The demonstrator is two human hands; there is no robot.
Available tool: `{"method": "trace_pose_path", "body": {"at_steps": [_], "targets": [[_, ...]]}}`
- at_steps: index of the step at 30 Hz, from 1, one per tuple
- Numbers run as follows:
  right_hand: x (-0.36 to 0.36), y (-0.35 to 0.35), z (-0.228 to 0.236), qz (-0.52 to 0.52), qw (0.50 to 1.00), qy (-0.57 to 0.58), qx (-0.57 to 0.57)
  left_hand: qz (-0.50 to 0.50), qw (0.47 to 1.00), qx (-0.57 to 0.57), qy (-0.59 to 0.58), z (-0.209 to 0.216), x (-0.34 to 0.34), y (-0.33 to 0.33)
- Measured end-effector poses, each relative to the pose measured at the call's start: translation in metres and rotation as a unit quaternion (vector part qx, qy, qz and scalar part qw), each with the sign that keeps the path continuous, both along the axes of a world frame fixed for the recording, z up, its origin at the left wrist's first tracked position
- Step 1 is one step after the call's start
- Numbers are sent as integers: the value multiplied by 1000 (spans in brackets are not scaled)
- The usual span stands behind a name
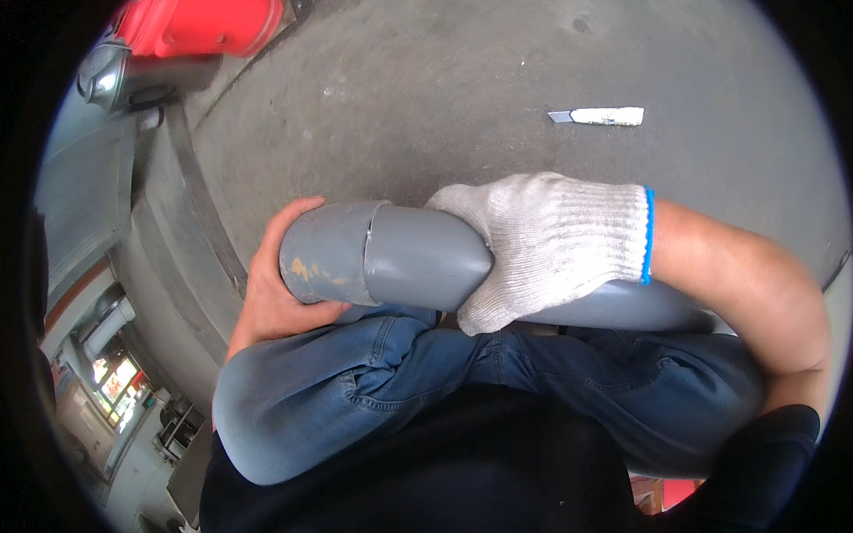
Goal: The person carries a PVC pipe and elbow fitting, then sits on the floor to assemble them. They use a utility knife to trim the pipe ends and fit the elbow into the pipe.
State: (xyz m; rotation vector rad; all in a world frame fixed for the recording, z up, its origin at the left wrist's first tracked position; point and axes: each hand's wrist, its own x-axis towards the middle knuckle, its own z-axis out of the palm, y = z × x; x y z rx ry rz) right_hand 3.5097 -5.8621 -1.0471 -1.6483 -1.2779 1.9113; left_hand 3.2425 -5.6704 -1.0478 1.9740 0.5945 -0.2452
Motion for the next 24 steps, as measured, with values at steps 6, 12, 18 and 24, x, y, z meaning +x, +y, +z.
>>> {"method": "trace_pose_path", "body": {"at_steps": [6, 12, 18, 24], "targets": [[-9, -5, 5, -9, 999, -32, 7, 6, 1000, 8, 19, 1, 1, -7], [-21, -12, -1, -9, 996, -74, 47, -30, 998, 41, 28, 2, 1, -4], [-20, -18, -5, 0, 997, -26, 78, -71, 997, 12, 27, 3, -2, 1], [-41, -25, 1, 135, 984, -90, 76, -83, 995, 9, 59, 2, 5, 5]]}}
